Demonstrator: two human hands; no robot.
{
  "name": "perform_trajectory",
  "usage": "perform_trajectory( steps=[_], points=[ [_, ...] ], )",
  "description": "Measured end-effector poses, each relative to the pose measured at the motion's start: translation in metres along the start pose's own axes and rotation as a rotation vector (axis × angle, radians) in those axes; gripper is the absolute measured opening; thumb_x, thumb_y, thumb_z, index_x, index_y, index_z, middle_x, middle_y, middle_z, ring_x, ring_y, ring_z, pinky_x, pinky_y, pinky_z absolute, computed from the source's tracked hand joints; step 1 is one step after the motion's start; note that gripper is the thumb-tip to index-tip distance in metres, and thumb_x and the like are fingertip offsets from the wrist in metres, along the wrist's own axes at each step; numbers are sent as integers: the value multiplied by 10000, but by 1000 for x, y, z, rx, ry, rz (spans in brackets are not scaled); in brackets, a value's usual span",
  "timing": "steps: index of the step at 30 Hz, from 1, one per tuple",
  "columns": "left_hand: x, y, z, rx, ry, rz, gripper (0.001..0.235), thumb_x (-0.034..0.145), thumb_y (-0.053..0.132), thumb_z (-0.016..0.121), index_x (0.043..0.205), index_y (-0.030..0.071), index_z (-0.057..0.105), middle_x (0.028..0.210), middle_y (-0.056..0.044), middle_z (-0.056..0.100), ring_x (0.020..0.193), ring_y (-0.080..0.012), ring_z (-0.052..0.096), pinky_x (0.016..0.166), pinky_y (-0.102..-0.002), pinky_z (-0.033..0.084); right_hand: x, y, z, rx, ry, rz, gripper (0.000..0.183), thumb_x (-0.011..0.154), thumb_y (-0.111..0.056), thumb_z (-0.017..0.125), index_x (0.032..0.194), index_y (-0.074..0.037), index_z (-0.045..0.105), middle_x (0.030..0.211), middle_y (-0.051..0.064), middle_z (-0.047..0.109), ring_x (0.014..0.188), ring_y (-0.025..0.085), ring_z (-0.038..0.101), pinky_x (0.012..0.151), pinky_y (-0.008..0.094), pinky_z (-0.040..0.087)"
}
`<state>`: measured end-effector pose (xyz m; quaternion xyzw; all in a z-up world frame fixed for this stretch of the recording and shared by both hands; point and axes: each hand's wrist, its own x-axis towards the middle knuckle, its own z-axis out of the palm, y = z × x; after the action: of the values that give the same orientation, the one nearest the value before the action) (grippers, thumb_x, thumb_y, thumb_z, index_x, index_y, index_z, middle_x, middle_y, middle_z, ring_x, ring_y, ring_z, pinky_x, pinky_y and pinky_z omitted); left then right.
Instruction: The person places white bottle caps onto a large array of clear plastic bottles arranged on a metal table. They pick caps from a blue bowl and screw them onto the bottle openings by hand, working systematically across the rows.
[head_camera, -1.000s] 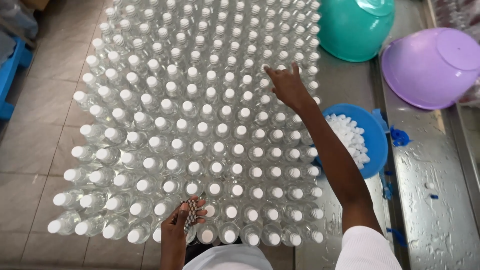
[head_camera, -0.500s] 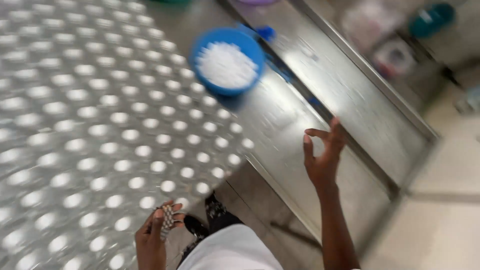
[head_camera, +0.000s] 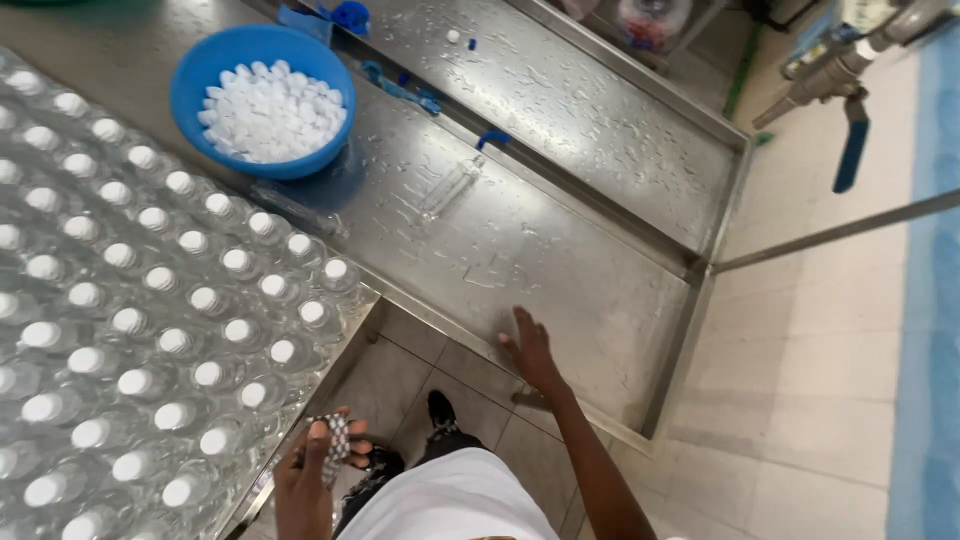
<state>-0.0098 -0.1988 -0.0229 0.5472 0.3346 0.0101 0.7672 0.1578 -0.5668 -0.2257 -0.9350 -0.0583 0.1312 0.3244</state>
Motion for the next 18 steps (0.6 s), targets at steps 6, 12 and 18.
perform_trajectory(
  steps=[6,12,18],
  points=[
    [-6,0,59,-112,109,-39,575,1063,368,555,1351,-105,707,1060,-275,803,819,-333,719,698,-445,593,127,28,50,-142,-59,-158,863,1119,-628,335,1773,-157,26,1860,96,-20,1717,258,-24,1337,558,-48],
    [-24,-15,81,-309,142,-50,590,1101,351,473,1451,-88,655,1137,-262,808,880,-301,738,735,-401,611,131,81,75,-546,-40,-746,619,1110,-382,553,1697,-303,374,1827,183,184,1691,385,166,1195,762,232],
    [-37,-27,72,-454,279,-54,589,1072,321,495,1450,-98,662,1206,-277,809,902,-297,759,769,-373,626,97,7,-30,-275,-507,-304,816,1028,-680,418,1703,-224,375,1756,-10,413,1629,196,352,1341,553,1]
  ],
)
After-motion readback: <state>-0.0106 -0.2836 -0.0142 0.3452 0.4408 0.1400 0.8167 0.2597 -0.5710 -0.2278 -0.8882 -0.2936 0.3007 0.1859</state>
